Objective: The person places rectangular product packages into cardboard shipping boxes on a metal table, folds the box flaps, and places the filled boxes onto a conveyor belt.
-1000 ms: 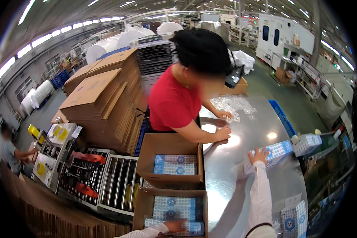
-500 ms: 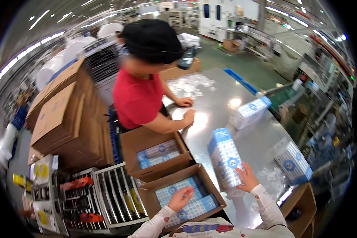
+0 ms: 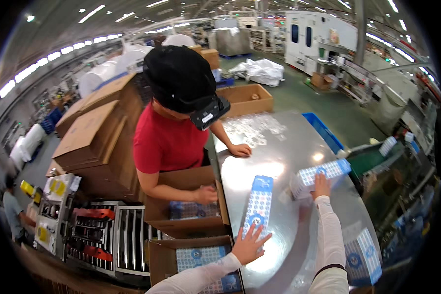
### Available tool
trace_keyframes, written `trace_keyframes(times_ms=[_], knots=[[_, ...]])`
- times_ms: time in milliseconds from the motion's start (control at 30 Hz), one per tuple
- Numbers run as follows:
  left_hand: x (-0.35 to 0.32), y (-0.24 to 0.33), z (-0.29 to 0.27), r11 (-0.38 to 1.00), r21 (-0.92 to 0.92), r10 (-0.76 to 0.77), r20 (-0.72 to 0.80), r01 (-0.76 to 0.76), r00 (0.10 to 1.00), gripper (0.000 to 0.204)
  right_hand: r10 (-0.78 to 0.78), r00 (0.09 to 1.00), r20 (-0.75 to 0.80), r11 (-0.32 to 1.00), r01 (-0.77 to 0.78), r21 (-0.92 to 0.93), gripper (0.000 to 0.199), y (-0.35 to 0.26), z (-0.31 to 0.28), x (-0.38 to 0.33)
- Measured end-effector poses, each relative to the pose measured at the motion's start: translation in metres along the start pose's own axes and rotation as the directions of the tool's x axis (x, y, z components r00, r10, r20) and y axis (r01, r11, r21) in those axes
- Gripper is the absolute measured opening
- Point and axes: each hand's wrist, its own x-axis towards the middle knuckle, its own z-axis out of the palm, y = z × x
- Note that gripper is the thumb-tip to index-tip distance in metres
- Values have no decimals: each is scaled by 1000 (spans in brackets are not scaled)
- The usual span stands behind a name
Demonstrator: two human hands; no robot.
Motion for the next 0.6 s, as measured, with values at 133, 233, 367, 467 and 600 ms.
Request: trace_keyframes(times_ms=[133, 233, 367, 467, 600], knots=[[5, 6, -11, 989, 133, -80, 103, 66, 991, 70, 166, 986, -29, 959, -155, 238, 50, -62, 23, 64], [13, 3, 4, 990, 107, -101, 50, 95, 994, 71, -121, 977, -177, 956, 163, 245, 63, -87, -10, 57], [24, -24, 1, 933, 17, -357, 147, 359, 922, 86, -27, 924, 380, 985, -39, 166, 108, -33, -58, 2], [46, -61, 3, 872, -348, -290, 199, 344, 936, 106, 47, 875, 481, 917, -229, 327, 114, 16, -75, -60], [67, -117, 22, 482, -835, -283, 137, 265, 949, 97, -60, 787, 614, 303, -572, 763, 96, 19, -102, -121]])
